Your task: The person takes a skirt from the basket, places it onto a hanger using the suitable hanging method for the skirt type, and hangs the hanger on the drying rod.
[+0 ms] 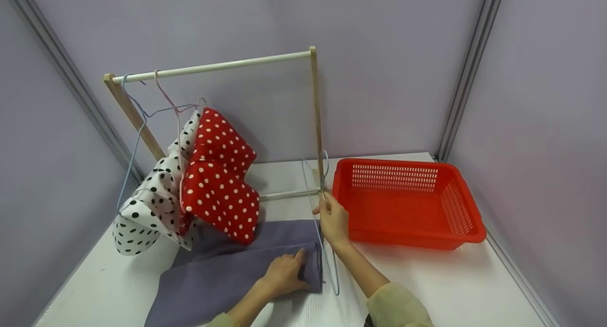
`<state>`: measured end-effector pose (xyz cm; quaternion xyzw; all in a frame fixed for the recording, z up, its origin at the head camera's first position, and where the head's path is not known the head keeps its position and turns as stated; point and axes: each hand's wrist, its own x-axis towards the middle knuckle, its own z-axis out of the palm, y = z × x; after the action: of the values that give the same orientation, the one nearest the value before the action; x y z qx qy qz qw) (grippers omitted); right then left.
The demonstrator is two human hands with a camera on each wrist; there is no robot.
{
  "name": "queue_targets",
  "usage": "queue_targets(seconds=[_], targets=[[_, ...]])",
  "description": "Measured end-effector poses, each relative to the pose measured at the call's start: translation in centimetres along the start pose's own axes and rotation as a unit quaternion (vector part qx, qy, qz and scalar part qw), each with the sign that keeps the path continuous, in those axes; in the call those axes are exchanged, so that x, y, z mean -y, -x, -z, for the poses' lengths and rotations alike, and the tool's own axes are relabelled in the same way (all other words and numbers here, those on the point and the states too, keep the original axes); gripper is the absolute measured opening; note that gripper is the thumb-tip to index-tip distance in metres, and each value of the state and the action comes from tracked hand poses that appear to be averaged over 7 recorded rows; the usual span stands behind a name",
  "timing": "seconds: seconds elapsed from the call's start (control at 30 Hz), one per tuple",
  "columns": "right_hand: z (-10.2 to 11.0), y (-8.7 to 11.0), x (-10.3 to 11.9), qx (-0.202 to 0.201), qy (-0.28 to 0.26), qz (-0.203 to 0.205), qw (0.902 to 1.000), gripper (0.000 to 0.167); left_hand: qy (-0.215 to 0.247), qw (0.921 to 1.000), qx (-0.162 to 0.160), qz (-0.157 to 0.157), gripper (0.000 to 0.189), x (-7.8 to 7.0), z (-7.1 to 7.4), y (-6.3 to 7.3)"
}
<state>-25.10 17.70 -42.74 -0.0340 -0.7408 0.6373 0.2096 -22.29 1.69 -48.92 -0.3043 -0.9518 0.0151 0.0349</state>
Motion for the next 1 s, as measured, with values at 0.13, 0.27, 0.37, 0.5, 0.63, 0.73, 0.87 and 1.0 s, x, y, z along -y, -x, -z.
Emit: queue_targets(seconds=[0.13, 0.27, 0.37, 0.5, 0.63, 0.73, 0.87, 1.0], targets=[[0.9, 0.5, -1.1, 0.014, -0.006, -0.041, 0.9991, 0.03, 0.03, 0.995, 0.078, 0.055, 0.096, 0.1, 0.3, -1.1], [1.6, 0.9, -1.6, 0.012, 0.0, -0.068, 0.9976, 0.024, 0.032, 0.9931, 0.098, 0.056, 0.056, 0.2, 0.3, -1.7], [2.1, 1.1, -1.9, 0.001, 0.013, -0.067, 0.9977, 0.022, 0.02, 0.9983, 0.052, 0.017, 0.022, 0.0, 0.1, -1.8], [2.8, 1.2, -2.3, -0.025, 0.066, -0.047, 0.9964, 0.015, 0.026, 0.9995, -0.004, -0.019, 0.008, -0.1, 0.3, -1.5], [3.3, 1.2, -2.6, -0.052, 0.152, 0.006, 0.9869, 0.019, 0.052, 0.9968, -0.052, -0.031, 0.019, 0.7, 1.8, -0.9], [3.7, 1.2, -2.7, -0.067, 0.207, 0.038, 0.9753, 0.027, 0.078, 0.9896, -0.116, -0.034, 0.024, 1.8, 3.4, -0.5], [4.0, 1.2, -2.9, -0.077, 0.265, 0.06, 0.9593, 0.033, 0.138, 0.9715, -0.193, -0.006, 0.026, 3.4, 5.4, 0.1], [3.9, 1.4, -2.9, -0.054, 0.286, 0.067, 0.9545, 0.034, 0.195, 0.9502, -0.241, 0.029, 0.032, 4.7, 6.9, 0.7]])
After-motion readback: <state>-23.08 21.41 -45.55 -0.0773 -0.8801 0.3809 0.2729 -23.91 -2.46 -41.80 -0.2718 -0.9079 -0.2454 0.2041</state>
